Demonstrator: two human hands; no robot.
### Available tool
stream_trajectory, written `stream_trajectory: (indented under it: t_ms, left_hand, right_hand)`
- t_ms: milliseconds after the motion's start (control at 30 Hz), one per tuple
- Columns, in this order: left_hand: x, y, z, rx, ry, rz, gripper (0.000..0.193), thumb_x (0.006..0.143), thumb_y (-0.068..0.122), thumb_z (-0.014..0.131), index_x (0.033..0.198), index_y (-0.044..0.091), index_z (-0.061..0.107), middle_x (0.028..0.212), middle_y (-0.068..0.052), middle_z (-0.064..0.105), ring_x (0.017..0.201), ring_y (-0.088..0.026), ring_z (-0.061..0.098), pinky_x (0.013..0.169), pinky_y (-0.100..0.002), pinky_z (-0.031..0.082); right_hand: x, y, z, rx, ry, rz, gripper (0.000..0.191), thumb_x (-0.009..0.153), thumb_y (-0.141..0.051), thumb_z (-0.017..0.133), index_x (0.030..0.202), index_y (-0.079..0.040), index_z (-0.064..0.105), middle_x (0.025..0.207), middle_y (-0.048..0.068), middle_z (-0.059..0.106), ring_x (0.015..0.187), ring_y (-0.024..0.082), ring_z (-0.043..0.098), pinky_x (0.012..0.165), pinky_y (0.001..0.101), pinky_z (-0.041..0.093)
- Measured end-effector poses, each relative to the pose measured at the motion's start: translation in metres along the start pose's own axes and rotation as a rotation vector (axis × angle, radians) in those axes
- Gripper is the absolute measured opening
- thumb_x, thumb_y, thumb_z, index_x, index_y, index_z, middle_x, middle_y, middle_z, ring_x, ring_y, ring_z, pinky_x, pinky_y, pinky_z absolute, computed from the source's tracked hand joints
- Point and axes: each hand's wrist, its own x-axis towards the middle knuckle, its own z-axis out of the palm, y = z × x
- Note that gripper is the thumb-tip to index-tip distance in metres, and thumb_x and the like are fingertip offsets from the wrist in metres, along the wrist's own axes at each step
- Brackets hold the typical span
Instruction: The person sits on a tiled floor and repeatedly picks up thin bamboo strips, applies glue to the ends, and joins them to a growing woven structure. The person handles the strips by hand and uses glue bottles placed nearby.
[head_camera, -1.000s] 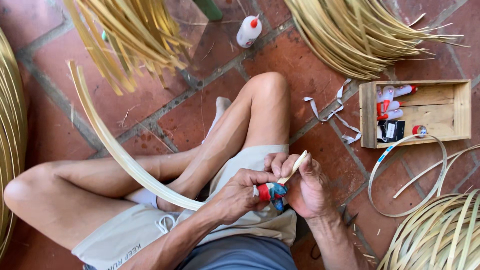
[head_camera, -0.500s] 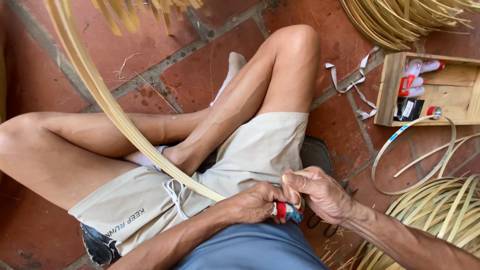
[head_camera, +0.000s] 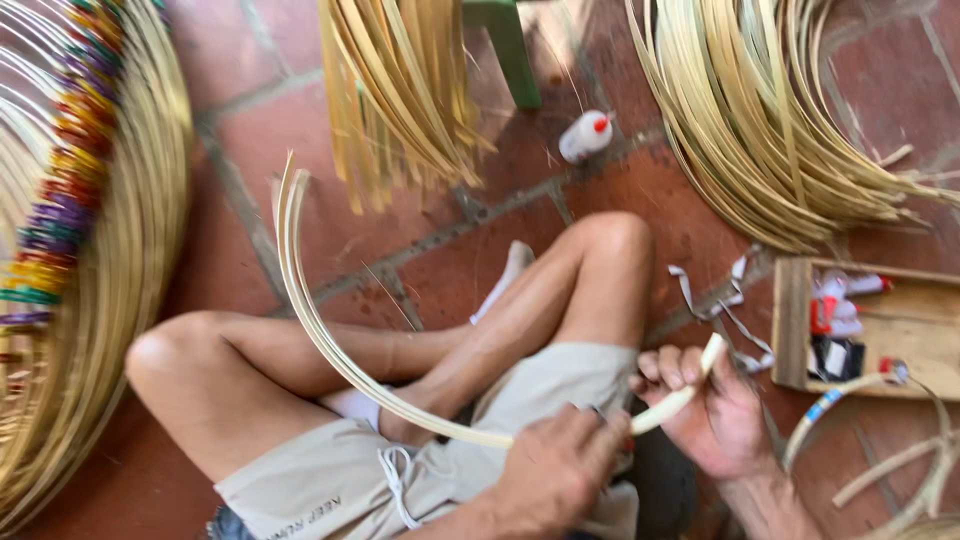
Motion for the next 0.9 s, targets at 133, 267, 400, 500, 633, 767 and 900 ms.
stream_trajectory:
  t_ms: [133,267,400,500,633,767,900]
  left_hand:
    - [0.02,-0.001,0.01,0.601,0.022,0.242,0.017,0.092,0.014,0.066,0.104,0.002,0.069,0.087,-0.003,0.054,0.076,-0.015,0.055,0.052,-0.028,0.036]
    - [0.051,-0.031,-0.038,0.713,-0.288,0.36,0.019,0.089,0.022,0.064,0.088,0.003,0.068,0.081,-0.007,0.055,0.072,-0.02,0.056,0.052,-0.033,0.035]
    - [0.126,-0.088,-0.128,1.08,-0.495,0.453,0.028,0.09,0.026,0.059,0.097,0.005,0.075,0.082,-0.006,0.066,0.076,-0.023,0.061,0.072,-0.044,0.041]
    - [0.201,-0.127,-0.181,1.374,-0.717,0.509,0.031,0.085,0.033,0.054,0.1,0.017,0.076,0.107,-0.009,0.07,0.11,-0.031,0.062,0.099,-0.064,0.032]
    - [0.257,-0.155,-0.219,1.206,-0.863,0.212,0.025,0.086,0.025,0.06,0.107,0.019,0.071,0.118,-0.001,0.064,0.124,-0.023,0.052,0.104,-0.068,0.026]
    - [0.26,-0.175,-0.225,1.256,-0.97,0.006,0.019,0.098,0.023,0.059,0.115,0.023,0.068,0.116,0.002,0.064,0.12,-0.017,0.051,0.112,-0.059,0.027]
    - [0.228,-0.188,-0.224,1.128,-0.54,0.163,0.052,0.072,0.01,0.073,0.122,0.021,0.072,0.126,-0.005,0.067,0.127,-0.019,0.053,0.108,-0.058,0.031]
  right_hand:
    - [0.014,0.039,-0.039,0.251,-0.108,-0.076,0.048,0.116,-0.043,0.05,0.096,-0.002,0.064,0.093,0.01,0.055,0.105,0.03,0.048,0.101,0.0524,0.038]
    - [0.042,0.054,-0.076,0.08,0.489,-0.049,0.047,0.101,-0.048,0.039,0.107,-0.01,0.066,0.098,0.007,0.064,0.098,0.027,0.055,0.09,0.0527,0.043]
    - [0.061,0.026,-0.106,-0.013,0.037,-0.142,0.042,0.11,-0.03,0.049,0.12,0.008,0.064,0.095,0.017,0.064,0.096,0.03,0.06,0.089,0.0491,0.048]
    - [0.077,-0.004,-0.124,-0.303,0.273,-0.219,0.031,0.108,-0.019,0.052,0.117,0.007,0.065,0.092,0.014,0.065,0.089,0.025,0.063,0.08,0.0431,0.051]
    - [0.137,-0.046,-0.156,-0.946,0.611,-0.397,0.02,0.101,-0.012,0.062,0.111,0.002,0.071,0.088,0.009,0.073,0.073,0.014,0.064,0.06,0.0318,0.052]
    - [0.202,-0.09,-0.192,-1.785,0.695,-0.601,0.036,0.101,-0.018,0.067,0.13,0.002,0.066,0.112,0.019,0.071,0.101,0.029,0.067,0.088,0.0432,0.054]
    - [0.249,-0.105,-0.21,-2.35,0.532,-0.802,0.057,0.089,-0.02,0.068,0.138,0.005,0.058,0.132,0.024,0.065,0.121,0.039,0.057,0.095,0.0514,0.046]
